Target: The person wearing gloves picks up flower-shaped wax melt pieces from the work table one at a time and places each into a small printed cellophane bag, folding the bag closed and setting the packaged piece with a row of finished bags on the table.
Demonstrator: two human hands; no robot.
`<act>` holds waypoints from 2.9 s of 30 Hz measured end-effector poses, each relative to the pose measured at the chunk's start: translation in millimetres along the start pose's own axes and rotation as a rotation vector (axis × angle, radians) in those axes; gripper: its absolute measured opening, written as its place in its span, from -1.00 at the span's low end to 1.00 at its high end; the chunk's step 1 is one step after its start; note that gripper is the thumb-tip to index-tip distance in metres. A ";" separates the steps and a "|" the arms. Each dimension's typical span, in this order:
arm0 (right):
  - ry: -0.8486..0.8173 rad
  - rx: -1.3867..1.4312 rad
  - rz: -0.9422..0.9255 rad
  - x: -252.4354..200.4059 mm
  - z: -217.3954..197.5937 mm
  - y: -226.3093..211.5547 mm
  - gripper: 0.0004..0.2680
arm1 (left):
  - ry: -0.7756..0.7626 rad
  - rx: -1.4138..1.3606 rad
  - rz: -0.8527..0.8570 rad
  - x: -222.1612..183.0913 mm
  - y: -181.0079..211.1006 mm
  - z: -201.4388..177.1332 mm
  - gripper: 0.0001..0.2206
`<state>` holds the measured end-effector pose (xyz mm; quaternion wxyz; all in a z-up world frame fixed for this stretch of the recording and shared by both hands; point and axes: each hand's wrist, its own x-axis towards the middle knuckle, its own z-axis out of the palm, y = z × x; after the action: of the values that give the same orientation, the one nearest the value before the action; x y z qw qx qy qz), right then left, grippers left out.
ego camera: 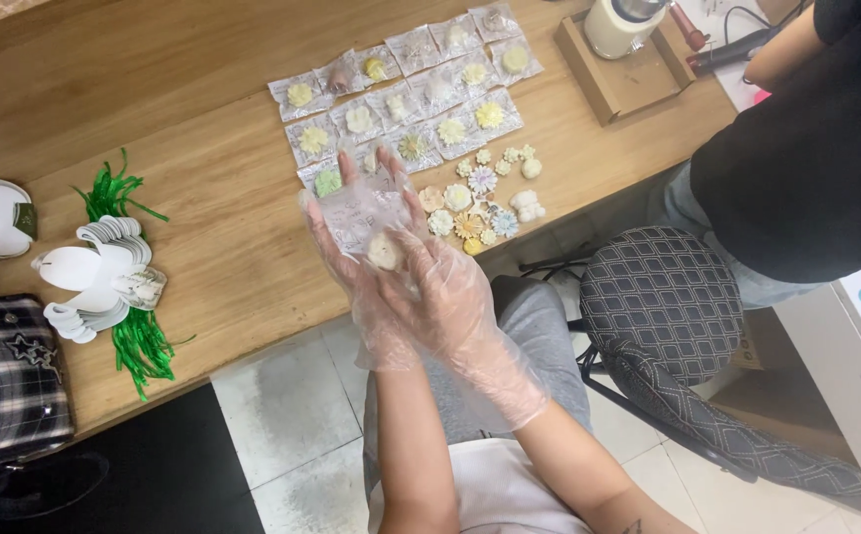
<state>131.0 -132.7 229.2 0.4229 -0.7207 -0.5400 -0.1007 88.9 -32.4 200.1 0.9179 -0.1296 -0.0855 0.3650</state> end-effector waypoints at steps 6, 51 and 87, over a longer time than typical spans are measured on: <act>0.005 0.039 -0.046 -1.5 1.1 9.2 -0.63 | -0.055 -0.020 -0.072 7.2 -4.3 -8.4 -0.47; -0.076 0.366 0.516 5.3 9.8 14.8 -0.70 | -0.032 0.792 0.174 11.5 -5.5 -30.9 -0.09; 0.063 0.497 0.663 -34.2 10.8 35.9 -0.91 | 0.056 0.065 0.058 10.7 -10.1 -47.9 -0.46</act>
<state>145.1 -150.7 183.9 0.6099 -0.7281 -0.2734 0.1521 115.1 -40.5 158.2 0.9128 -0.1123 -0.0439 0.3903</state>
